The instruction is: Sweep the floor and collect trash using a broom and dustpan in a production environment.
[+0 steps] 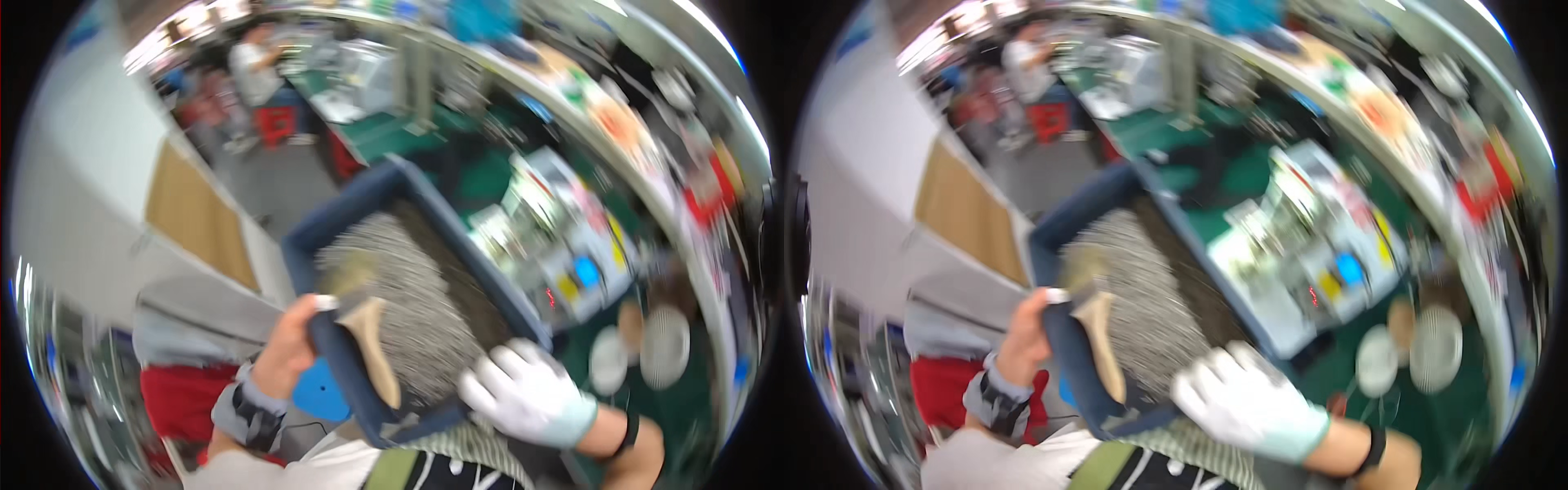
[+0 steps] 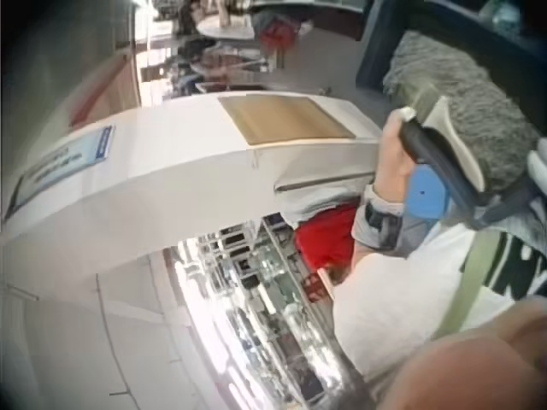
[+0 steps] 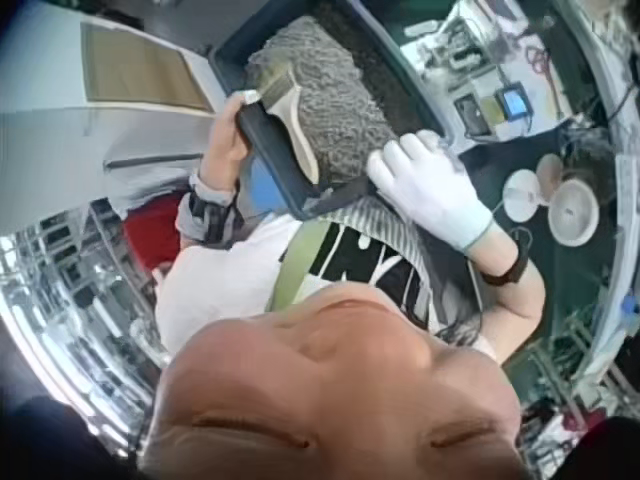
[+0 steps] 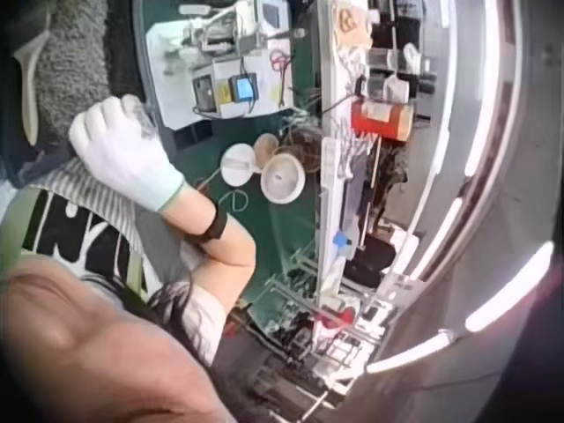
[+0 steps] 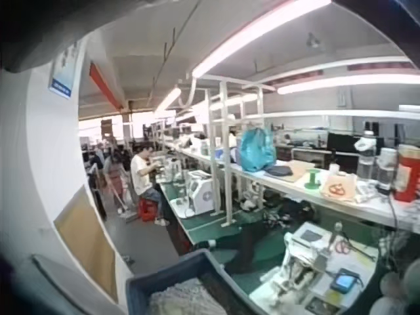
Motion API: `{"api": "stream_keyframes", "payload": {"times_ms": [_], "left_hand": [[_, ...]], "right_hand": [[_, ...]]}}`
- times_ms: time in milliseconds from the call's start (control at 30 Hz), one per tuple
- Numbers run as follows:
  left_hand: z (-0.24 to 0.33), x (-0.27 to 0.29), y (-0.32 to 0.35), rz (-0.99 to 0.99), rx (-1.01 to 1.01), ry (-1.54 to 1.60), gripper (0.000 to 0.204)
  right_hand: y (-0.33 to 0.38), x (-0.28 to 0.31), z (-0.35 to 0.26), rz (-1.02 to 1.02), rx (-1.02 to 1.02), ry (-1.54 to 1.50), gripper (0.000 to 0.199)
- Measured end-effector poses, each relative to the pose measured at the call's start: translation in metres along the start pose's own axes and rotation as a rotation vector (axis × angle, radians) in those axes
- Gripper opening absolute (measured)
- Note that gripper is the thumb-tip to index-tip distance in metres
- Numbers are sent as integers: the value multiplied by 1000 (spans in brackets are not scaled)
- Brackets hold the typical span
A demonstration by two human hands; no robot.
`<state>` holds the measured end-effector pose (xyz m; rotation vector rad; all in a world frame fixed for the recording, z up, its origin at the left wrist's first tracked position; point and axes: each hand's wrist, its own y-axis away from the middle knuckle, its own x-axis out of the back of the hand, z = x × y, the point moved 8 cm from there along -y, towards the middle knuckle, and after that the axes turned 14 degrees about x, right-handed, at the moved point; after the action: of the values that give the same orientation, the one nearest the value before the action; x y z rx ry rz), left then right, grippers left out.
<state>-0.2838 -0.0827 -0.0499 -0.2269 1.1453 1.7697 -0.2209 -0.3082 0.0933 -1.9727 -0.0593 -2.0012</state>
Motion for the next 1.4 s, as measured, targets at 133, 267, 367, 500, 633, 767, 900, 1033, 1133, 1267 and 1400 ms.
{"api": "stream_keyframes", "payload": {"times_ms": [133,267,367,500,633,767,900,1033,1133,1267,1400], "left_hand": [[55,13,-1,7,-159,0,26],[79,-48,14,142,-831,-852,28],[39,28,-57,-15,-107,66,31],[61,63,-66,314,-524,-463,31],[66,77,-71,143,-217,-134,31],[49,93,-44,306,-283,-103,32],[6,102,2,377,-247,-141,37],[-89,80,43,555,-228,10,37],[-133,49,52,587,-177,58,36],[-175,-2,32,447,-50,68,33],[-216,-8,30,472,-78,101,29]], "right_hand": [[-4,3,21,136,21,411,29],[36,20,31,627,-164,123,31],[138,-43,43,616,-751,98,37],[264,-135,23,466,-1481,207,40],[339,-202,56,358,-1559,152,48],[402,-250,127,190,-1633,218,50],[430,-310,158,-24,-1741,63,53],[441,-309,145,-108,-1605,4,50],[437,-302,114,-73,-1484,-5,48],[445,-285,67,-24,-1341,-8,45],[515,-282,7,-229,-1367,19,49]]}}
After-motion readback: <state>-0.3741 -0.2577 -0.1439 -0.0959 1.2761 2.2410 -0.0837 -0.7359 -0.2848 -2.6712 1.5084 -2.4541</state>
